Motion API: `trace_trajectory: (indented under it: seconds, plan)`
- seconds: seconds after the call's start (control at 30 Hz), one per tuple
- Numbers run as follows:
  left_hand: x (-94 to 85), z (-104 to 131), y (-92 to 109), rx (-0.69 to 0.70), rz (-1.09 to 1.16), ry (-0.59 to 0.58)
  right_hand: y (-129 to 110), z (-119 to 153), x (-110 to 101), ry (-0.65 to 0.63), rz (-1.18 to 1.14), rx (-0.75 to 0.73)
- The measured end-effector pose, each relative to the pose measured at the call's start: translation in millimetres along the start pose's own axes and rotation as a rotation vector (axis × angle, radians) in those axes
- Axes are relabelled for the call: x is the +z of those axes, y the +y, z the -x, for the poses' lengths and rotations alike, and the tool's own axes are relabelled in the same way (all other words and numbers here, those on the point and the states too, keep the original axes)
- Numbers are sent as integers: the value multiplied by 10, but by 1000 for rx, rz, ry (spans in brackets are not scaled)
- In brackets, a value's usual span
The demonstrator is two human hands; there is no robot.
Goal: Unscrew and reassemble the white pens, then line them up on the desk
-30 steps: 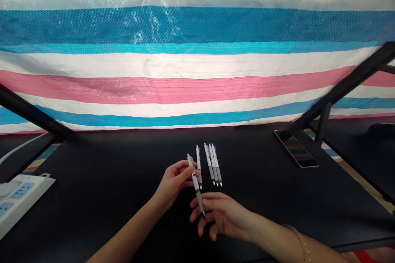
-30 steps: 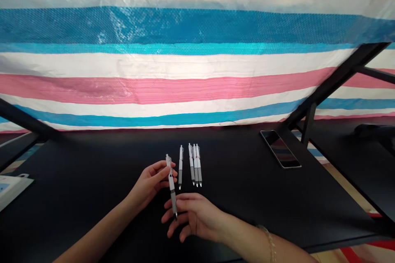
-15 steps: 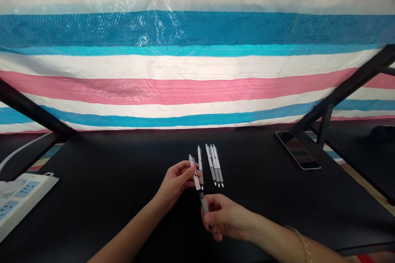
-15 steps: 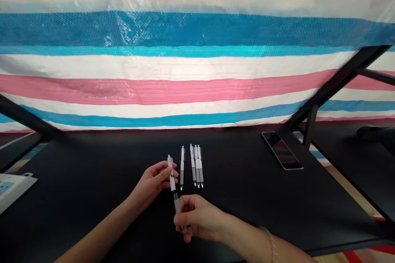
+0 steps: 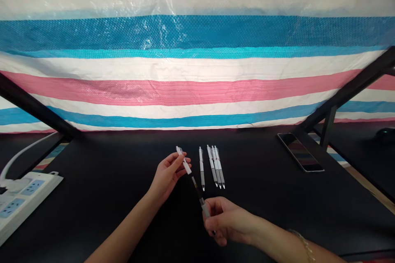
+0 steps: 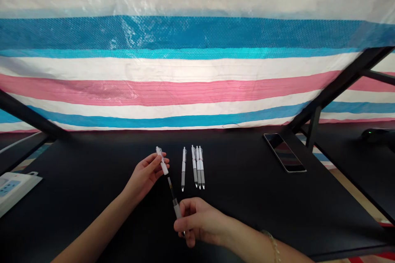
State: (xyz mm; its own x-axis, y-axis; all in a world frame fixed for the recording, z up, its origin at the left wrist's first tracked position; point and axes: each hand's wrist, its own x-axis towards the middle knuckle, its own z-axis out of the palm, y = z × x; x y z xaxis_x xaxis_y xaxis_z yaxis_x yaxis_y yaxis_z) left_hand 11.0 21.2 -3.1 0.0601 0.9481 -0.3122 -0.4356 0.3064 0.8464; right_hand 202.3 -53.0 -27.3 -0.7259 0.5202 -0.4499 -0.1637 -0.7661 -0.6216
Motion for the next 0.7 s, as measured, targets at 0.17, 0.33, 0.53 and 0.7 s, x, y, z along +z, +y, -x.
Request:
trace_trajectory:
  seconds: [0.17, 0.33, 0.53, 0.7]
  plan:
    - [28, 28, -36, -25, -11, -21, 1, -1, -1, 18, -15, -4]
    - [90, 103, -115, -89, -103, -220, -7, 5, 19, 77, -50, -19]
    - [113, 157, -95, -105, -203, -368, -30, 4, 43, 136, -93, -31]
    - [90, 149, -68, -120, -186, -416, -22, -12, 47, 128, -120, -55]
